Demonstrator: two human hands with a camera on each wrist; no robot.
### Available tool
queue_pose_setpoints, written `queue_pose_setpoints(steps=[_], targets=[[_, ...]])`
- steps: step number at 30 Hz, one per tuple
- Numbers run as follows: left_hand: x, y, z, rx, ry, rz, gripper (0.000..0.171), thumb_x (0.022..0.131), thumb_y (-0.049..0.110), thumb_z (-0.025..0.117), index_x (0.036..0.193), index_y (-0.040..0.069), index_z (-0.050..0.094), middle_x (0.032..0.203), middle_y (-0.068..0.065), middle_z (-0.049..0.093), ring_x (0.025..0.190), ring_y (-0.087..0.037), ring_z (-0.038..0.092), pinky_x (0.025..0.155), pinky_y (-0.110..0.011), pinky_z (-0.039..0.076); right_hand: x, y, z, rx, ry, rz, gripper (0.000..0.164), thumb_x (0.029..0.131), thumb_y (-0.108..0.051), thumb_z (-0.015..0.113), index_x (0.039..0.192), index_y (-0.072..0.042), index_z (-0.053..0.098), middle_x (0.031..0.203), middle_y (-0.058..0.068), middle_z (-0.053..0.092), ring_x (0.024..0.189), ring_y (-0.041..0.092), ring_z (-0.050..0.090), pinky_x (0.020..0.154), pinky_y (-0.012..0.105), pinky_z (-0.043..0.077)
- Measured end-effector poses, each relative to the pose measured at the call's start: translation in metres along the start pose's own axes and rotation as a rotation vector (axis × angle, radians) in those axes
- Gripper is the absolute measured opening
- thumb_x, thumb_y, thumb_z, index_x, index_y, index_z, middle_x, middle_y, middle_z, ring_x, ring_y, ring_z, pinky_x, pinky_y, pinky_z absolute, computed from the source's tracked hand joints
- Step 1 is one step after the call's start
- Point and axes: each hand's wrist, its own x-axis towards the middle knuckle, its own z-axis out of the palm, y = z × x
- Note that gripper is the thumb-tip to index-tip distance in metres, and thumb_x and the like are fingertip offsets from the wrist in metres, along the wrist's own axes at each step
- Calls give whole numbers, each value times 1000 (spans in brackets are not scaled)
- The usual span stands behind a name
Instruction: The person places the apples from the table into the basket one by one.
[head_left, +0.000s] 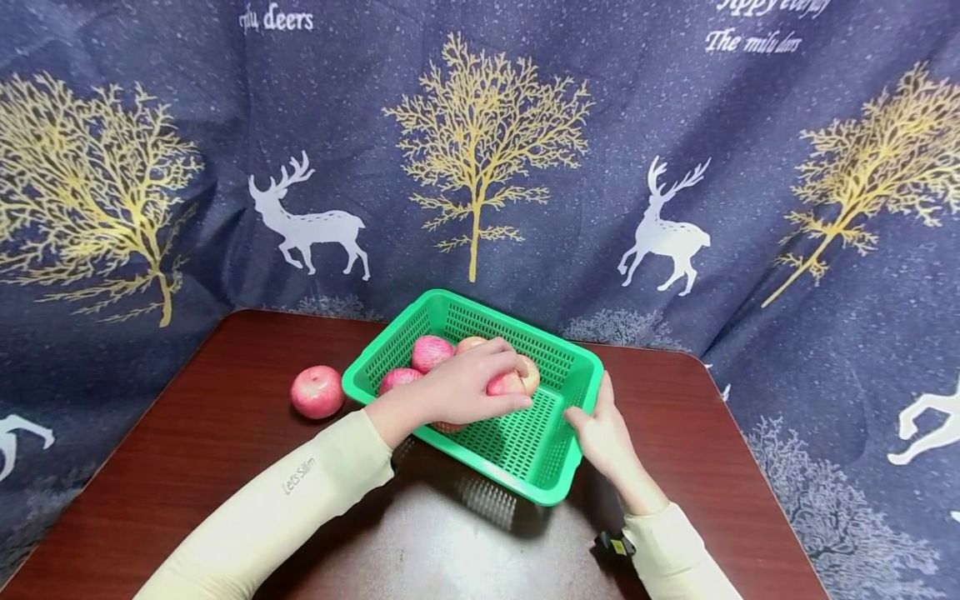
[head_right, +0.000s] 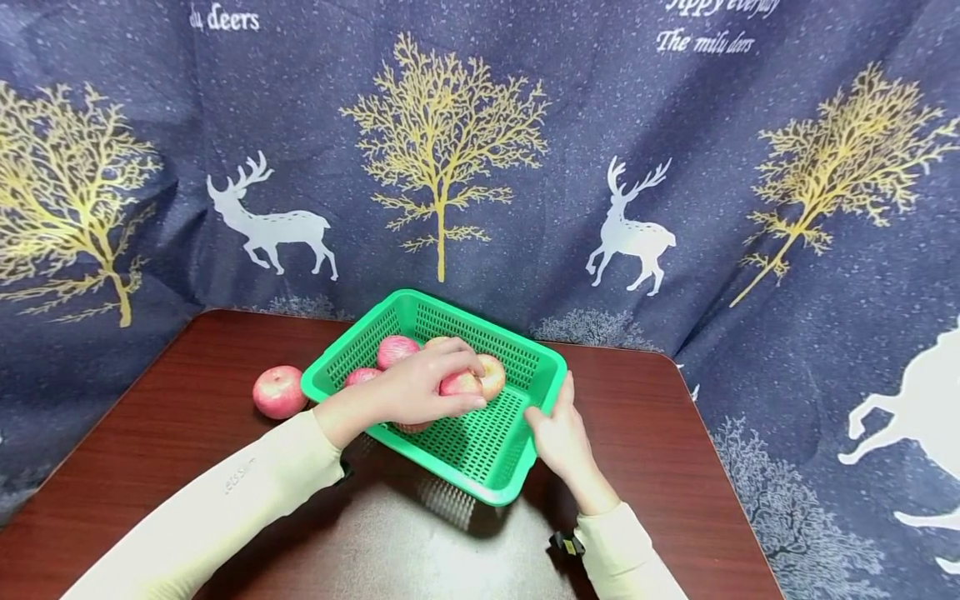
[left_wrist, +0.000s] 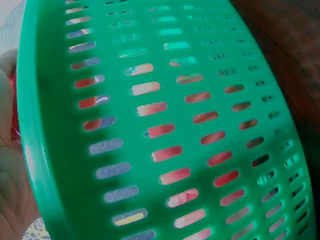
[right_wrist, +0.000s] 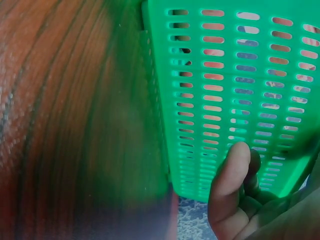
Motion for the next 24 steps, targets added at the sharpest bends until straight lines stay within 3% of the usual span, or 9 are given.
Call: queue_pose_setpoints(steps=[6, 13, 20, 24], targets=[[0, 4, 1, -21, 2, 14, 42, 89, 65, 59, 109, 28, 60, 111, 14, 48, 97, -2, 48, 82, -26, 43, 0, 1, 1, 11, 15, -23, 91, 86, -20, 60, 158, -17, 3, 122, 21, 58, 101, 28, 60, 83, 44, 50], [0, 6, 4, -21, -21, 2, 40, 85, 67, 62, 102, 32, 56, 107, 16, 47, 88, -2, 51, 76, -26, 45, -1, 2, 1, 15, 16, -27, 91, 86, -19, 60, 158, -17, 3, 121, 22, 58, 100, 28, 60, 81, 43, 50], [1, 8, 6, -12, -44, -2, 38, 85, 67, 63, 103, 34, 55, 107, 19, 46, 90, 0, 49, 76, -26, 45, -2, 2, 2, 4, 9, -25, 92, 87, -20, 60, 158, -18, 1, 121, 21, 58, 100, 27, 60, 82, 42, 50], [3, 9, 8, -17, -63, 34, 38, 87, 63, 63, 105, 30, 56, 111, 17, 48, 93, 1, 49, 80, -23, 44, -2, 2, 1, 4, 16, -37, 89, 88, -20, 59, 157, -19, 4, 117, 21, 59, 98, 27, 60, 81, 42, 50]])
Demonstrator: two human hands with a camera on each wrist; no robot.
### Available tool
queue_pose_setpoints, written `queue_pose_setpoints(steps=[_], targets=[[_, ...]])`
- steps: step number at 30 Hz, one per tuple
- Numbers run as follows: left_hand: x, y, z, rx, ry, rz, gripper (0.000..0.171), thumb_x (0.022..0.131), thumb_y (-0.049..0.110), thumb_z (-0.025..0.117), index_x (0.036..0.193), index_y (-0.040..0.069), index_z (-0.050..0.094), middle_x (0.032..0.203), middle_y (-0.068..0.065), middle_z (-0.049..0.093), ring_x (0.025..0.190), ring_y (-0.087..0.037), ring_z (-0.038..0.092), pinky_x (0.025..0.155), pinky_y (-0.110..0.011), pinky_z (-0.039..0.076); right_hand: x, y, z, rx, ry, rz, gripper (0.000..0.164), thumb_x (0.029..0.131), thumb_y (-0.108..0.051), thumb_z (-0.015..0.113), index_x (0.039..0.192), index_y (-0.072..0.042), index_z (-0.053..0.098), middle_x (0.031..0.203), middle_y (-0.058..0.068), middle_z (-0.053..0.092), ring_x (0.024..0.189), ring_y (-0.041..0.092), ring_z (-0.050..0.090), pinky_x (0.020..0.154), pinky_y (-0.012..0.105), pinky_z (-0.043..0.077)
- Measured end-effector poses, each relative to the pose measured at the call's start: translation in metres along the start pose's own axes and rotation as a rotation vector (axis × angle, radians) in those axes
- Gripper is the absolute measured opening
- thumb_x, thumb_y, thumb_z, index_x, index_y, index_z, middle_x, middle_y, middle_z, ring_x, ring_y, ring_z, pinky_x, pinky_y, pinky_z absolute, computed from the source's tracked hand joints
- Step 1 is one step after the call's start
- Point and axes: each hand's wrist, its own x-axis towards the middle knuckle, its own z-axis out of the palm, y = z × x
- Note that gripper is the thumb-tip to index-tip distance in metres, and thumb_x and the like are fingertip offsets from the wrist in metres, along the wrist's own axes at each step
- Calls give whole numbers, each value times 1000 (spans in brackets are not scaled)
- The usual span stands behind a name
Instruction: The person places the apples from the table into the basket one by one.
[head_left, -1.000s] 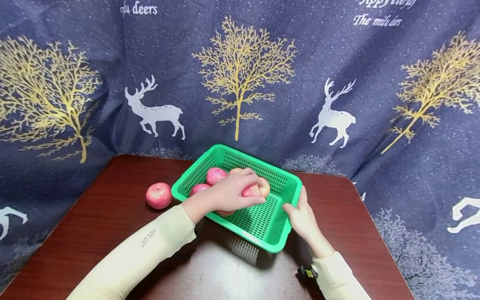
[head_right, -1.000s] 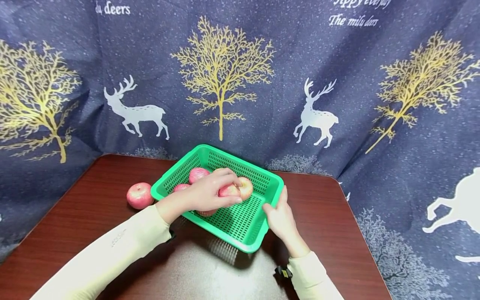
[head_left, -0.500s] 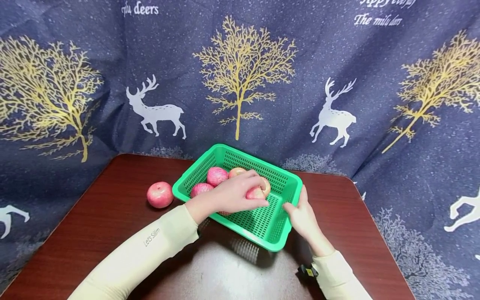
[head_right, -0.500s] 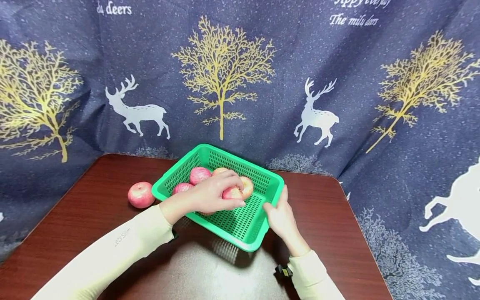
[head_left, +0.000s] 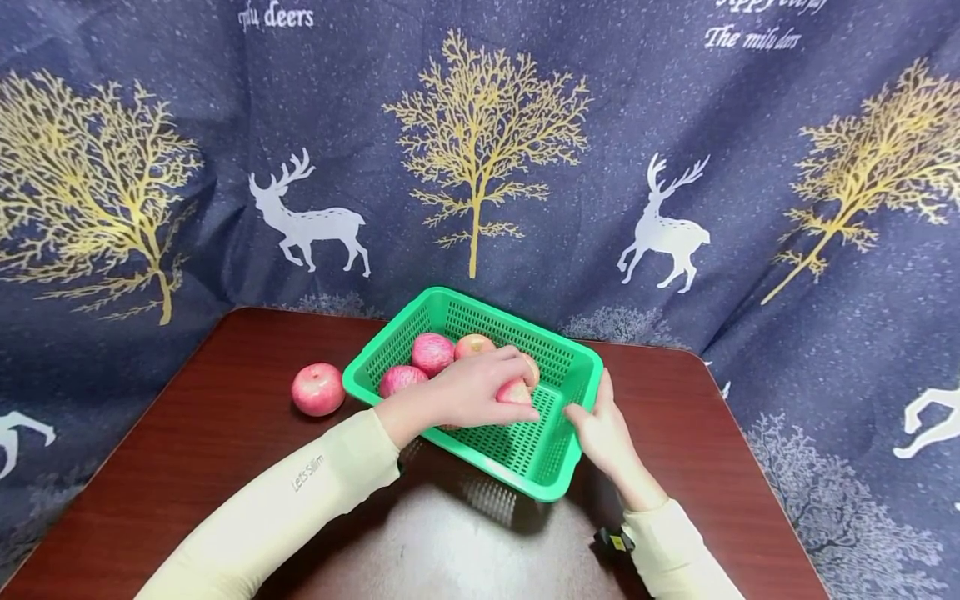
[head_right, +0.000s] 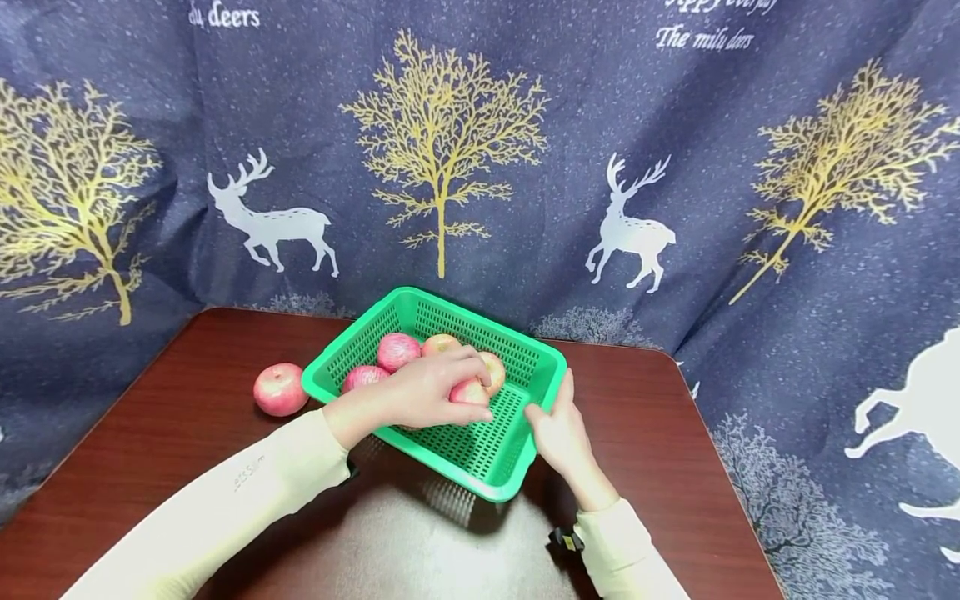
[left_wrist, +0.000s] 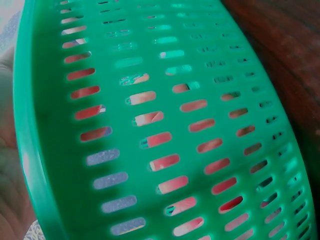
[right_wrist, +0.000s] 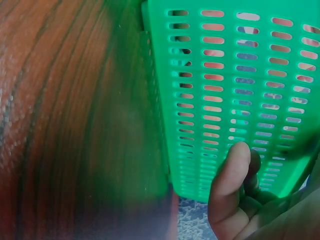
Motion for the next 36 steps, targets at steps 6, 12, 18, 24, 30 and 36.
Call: queue_pose_setpoints(steps=[6, 12, 18, 24, 30, 36], targets=[[2, -2, 8, 20, -2, 108, 40, 91, 56, 63, 108, 21, 58, 120, 10, 51, 105, 3, 45, 88, -16, 38, 0, -2, -1, 5, 2, 6, 90, 87, -19, 60, 157, -18, 5, 117, 20, 60, 97, 27, 61, 80, 42, 50], [0, -1, 16, 64, -71, 117, 55, 88, 59, 65, 130, 23, 61, 124, 9, 48, 112, -1, 43, 91, -16, 38, 0, -3, -1, 20, -1, 2, 89, 86, -19, 60, 157, -18, 6, 116, 20, 61, 94, 26, 62, 78, 41, 52], [-1, -3, 24, 84, -136, 96, 57, 81, 63, 69, 124, 26, 65, 112, 10, 48, 93, 2, 50, 86, -15, 39, -1, -3, -1, 23, -10, 11, 90, 87, -19, 60, 157, -16, 4, 120, 22, 60, 97, 27, 62, 80, 42, 51], [-3, -6, 32, 95, -150, 112, 50, 77, 58, 74, 113, 24, 67, 106, 10, 47, 86, 0, 49, 81, -14, 40, -1, -4, 1, 1, -3, 17, 90, 87, -20, 60, 158, -17, 4, 119, 20, 60, 99, 28, 60, 81, 43, 50], [-4, -6, 37, 97, -197, 83, 47, 75, 56, 77, 109, 24, 67, 105, 10, 49, 89, 0, 49, 81, -14, 40, -1, -4, 1, 2, -11, 27, 91, 87, -21, 59, 158, -16, 1, 123, 21, 58, 100, 28, 60, 81, 43, 50], [-4, -8, 39, 98, -235, 73, 48, 75, 54, 77, 111, 23, 69, 111, 7, 51, 99, -2, 49, 85, -14, 39, -2, -5, -1, 13, -13, 22, 91, 87, -21, 60, 158, -17, 1, 122, 21, 58, 99, 28, 60, 81, 43, 50]])
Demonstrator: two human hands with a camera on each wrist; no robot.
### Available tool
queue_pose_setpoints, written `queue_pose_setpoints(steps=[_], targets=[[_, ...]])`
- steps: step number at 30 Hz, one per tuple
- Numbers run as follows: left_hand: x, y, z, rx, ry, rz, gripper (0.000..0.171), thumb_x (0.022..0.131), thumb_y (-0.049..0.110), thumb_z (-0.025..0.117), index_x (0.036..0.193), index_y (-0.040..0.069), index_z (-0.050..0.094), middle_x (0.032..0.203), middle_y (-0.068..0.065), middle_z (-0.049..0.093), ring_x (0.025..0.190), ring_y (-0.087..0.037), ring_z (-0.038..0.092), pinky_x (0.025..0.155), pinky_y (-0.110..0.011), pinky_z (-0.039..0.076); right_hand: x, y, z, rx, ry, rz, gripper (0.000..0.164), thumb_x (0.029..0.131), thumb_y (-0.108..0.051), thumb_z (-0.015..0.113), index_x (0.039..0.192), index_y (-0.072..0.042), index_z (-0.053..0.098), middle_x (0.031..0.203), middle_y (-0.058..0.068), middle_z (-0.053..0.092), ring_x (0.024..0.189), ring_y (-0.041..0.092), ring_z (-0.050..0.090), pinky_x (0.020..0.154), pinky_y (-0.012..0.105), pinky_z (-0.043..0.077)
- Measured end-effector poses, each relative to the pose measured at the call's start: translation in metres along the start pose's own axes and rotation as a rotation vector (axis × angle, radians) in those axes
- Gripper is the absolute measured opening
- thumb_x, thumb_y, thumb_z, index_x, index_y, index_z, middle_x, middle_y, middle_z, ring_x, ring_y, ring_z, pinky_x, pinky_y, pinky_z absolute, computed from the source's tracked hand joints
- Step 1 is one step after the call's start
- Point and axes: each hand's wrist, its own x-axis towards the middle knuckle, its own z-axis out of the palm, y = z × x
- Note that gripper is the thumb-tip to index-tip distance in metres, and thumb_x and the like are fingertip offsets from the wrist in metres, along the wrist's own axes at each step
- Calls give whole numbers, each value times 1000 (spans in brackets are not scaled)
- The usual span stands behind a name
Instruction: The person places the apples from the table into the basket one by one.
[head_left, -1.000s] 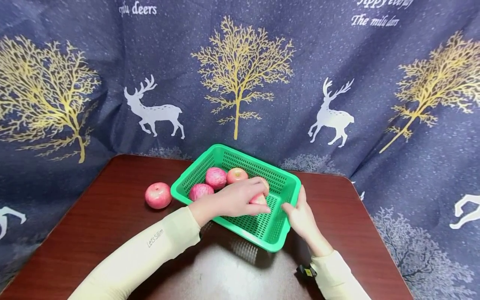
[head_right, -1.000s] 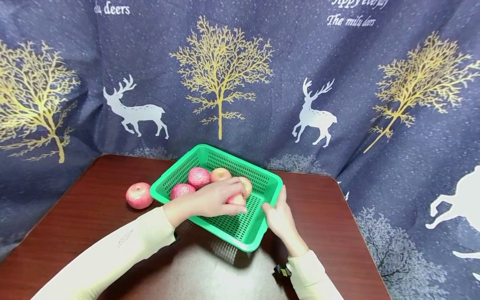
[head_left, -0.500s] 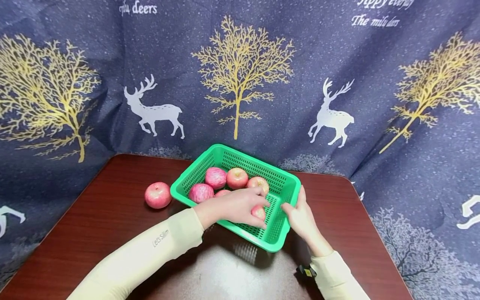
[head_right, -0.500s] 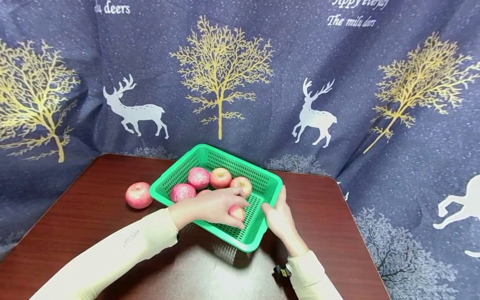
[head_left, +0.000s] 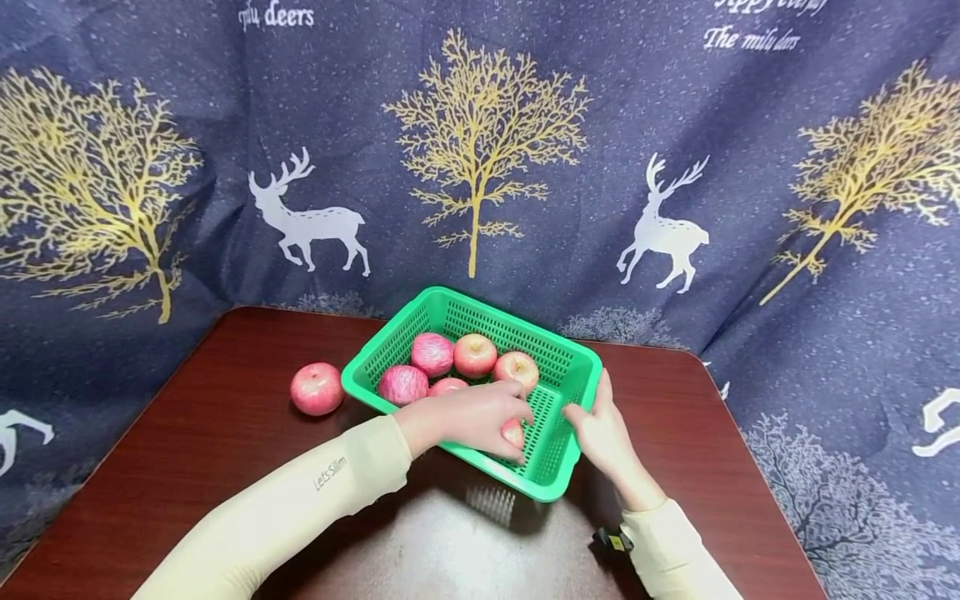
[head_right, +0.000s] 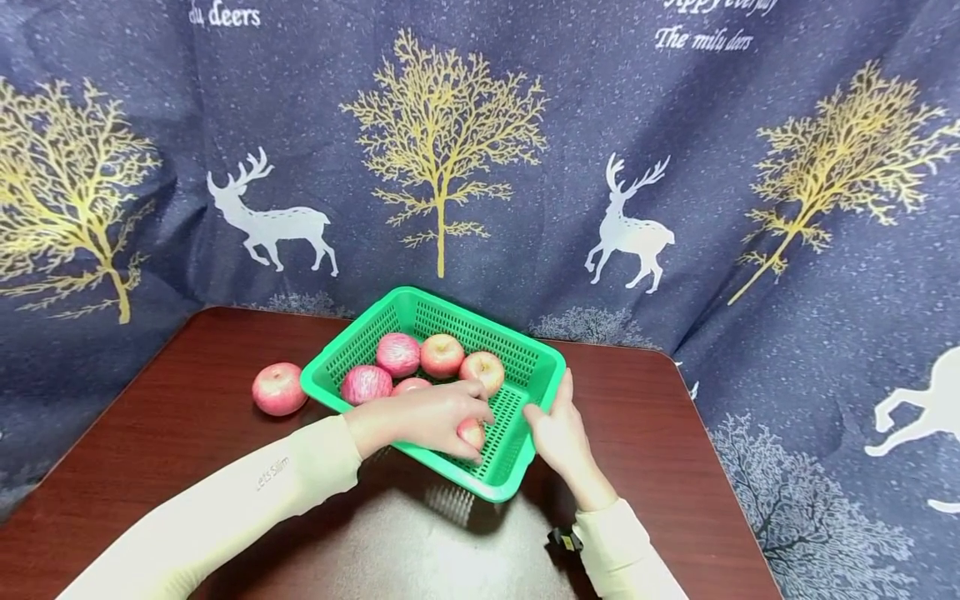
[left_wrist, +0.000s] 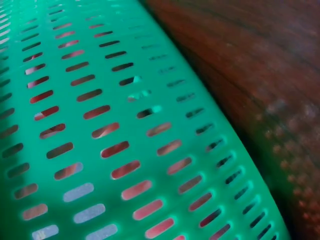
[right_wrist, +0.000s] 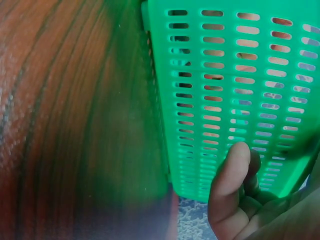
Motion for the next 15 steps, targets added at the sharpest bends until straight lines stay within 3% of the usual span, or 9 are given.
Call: queue_pose_setpoints(steps=[8, 15], targets=[[2, -3, 2, 15, -80, -26, 58, 75, 58, 77, 118, 21, 68, 118, 4, 51, 105, -6, 48, 90, -17, 39, 1, 1, 0, 14, -14, 3, 92, 88, -21, 59, 158, -18, -1, 124, 22, 57, 101, 27, 60, 81, 42, 51], [4, -5, 2, 59, -71, -4, 53, 76, 60, 75, 112, 20, 70, 113, 6, 52, 103, -5, 48, 90, -16, 38, 2, 1, 0, 16, -7, -5, 90, 88, -20, 60, 158, -19, 3, 120, 20, 59, 97, 27, 61, 78, 41, 51]])
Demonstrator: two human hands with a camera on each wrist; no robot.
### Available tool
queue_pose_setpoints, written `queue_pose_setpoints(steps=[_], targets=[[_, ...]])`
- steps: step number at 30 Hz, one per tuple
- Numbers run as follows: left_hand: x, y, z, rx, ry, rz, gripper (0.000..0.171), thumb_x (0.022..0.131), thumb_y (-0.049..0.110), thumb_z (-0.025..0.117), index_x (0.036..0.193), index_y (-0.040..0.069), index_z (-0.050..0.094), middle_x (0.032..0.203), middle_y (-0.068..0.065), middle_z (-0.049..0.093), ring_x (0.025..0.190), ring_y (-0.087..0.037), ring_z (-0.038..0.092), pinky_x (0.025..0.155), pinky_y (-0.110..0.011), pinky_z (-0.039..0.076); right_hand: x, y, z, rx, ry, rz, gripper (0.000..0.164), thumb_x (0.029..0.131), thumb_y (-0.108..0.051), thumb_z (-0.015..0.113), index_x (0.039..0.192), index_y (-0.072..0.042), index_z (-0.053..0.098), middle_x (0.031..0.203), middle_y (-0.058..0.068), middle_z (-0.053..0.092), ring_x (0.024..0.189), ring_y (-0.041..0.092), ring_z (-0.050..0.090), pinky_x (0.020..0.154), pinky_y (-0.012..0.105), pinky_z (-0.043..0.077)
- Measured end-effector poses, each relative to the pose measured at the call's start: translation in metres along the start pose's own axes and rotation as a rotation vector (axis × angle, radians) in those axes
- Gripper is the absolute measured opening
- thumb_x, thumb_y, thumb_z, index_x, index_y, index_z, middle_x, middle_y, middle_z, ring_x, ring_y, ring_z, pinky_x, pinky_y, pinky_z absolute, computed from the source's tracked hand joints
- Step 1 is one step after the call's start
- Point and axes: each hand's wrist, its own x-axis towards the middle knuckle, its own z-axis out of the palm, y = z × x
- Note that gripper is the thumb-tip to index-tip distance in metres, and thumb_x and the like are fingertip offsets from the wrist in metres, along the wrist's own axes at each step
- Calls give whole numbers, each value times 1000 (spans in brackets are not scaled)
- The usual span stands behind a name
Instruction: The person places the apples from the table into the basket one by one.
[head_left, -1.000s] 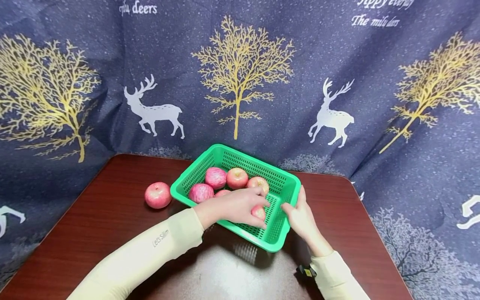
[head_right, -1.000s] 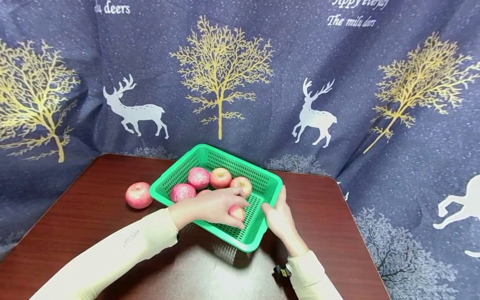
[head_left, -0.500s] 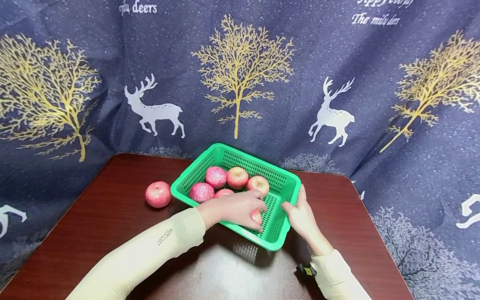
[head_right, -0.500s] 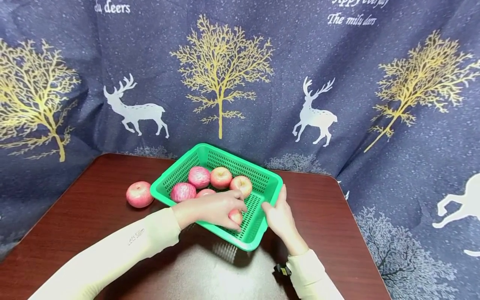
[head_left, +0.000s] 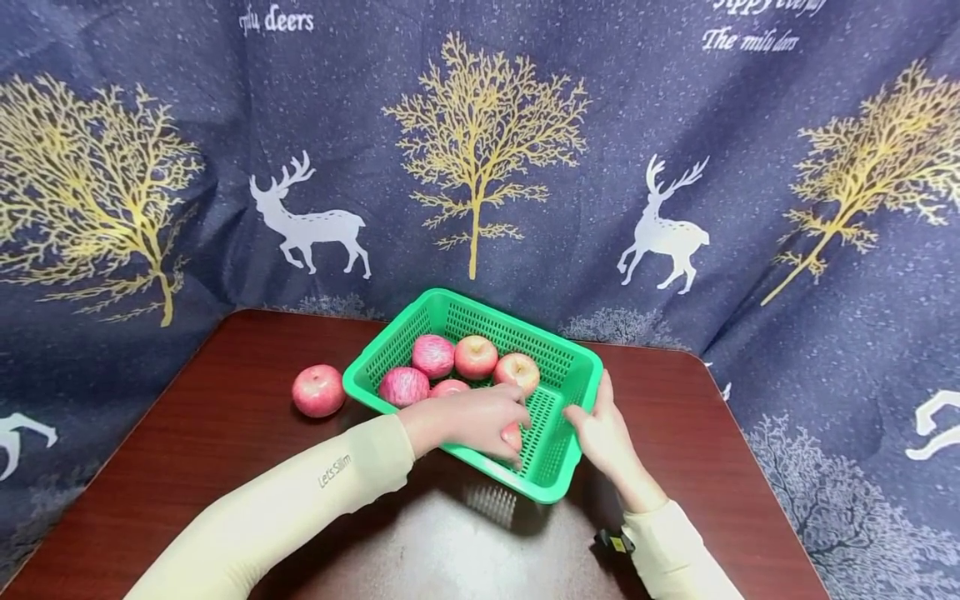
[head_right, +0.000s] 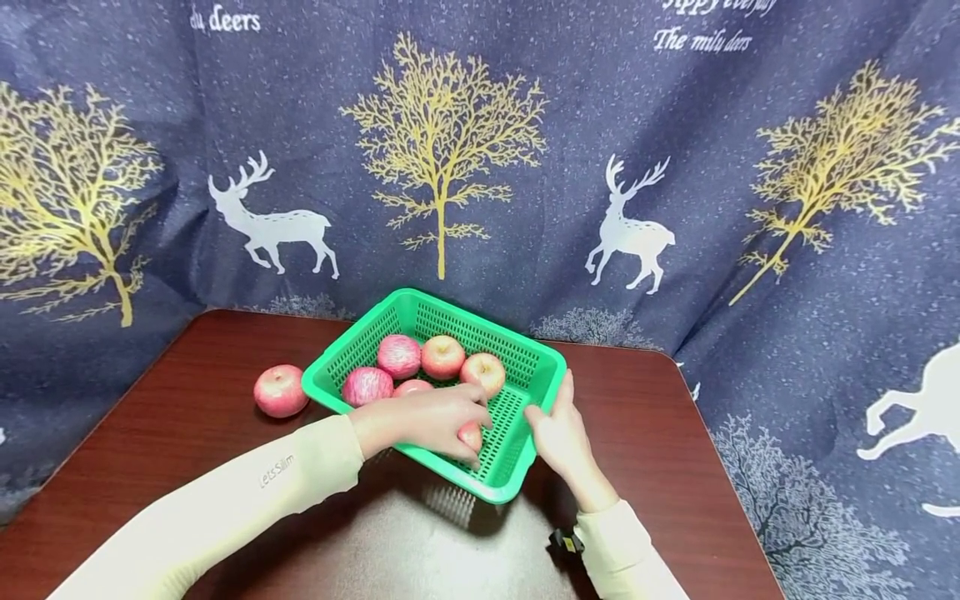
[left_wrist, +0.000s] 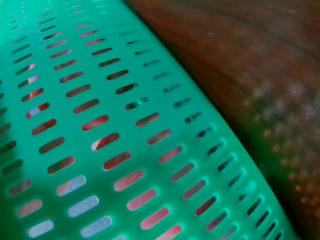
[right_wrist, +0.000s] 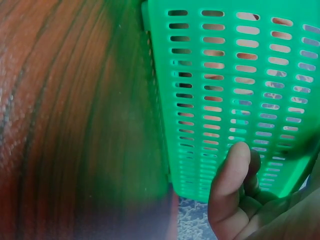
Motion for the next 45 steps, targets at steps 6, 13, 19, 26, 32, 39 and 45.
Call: queue_pose_setpoints(steps=[6, 13, 19, 26, 32, 39, 45], targets=[[2, -1, -1, 11, 34, 0, 42, 76, 57, 76, 98, 23, 67, 102, 9, 49, 92, -3, 47, 80, -15, 40, 2, 1, -1, -11, 2, 8, 91, 89, -21, 59, 158, -22, 0, 120, 20, 58, 98, 27, 60, 79, 41, 50], [-1, 0, -2, -31, 29, -6, 37, 73, 51, 81, 87, 23, 61, 94, 11, 49, 84, -1, 46, 71, -15, 40, -1, 0, -1, -5, -11, 16, 91, 89, -20, 58, 158, -21, -2, 122, 21, 57, 99, 27, 61, 79, 41, 51], [-11, -4, -7, -126, 17, -48, 30, 69, 47, 83, 82, 31, 61, 92, 17, 53, 87, 3, 46, 69, -18, 41, -2, 0, 2, -5, 3, 18, 93, 88, -20, 59, 158, -20, -2, 126, 23, 56, 103, 28, 60, 82, 42, 50], [-25, -11, -17, -147, 35, -68, 39, 72, 50, 84, 83, 24, 57, 93, 10, 51, 69, -3, 47, 63, -21, 41, -1, -2, 1, 11, 4, 7, 92, 87, -18, 59, 158, -18, 1, 124, 24, 57, 100, 29, 61, 79, 41, 52], [-31, -13, -28, -145, 104, -18, 31, 80, 50, 76, 90, 25, 60, 93, 14, 53, 76, 0, 49, 70, -20, 42, 1, 1, 0, -4, 12, 14, 93, 87, -20, 60, 158, -20, 0, 123, 21, 57, 100, 28, 61, 80, 42, 51], [-58, -24, -59, -279, 292, -71, 38, 85, 56, 71, 108, 29, 58, 109, 14, 55, 95, -3, 55, 87, -29, 46, 1, 2, 0, 4, 7, 18, 93, 88, -20, 59, 158, -23, -1, 122, 20, 58, 100, 28, 61, 78, 41, 52], [-80, -37, -76, -269, 439, -142, 41, 82, 61, 71, 110, 33, 59, 110, 15, 57, 101, -2, 52, 90, -36, 46, 0, 2, 0, -13, -3, 27, 93, 88, -21, 58, 158, -23, -4, 123, 21, 57, 100, 28, 61, 79, 41, 52]])
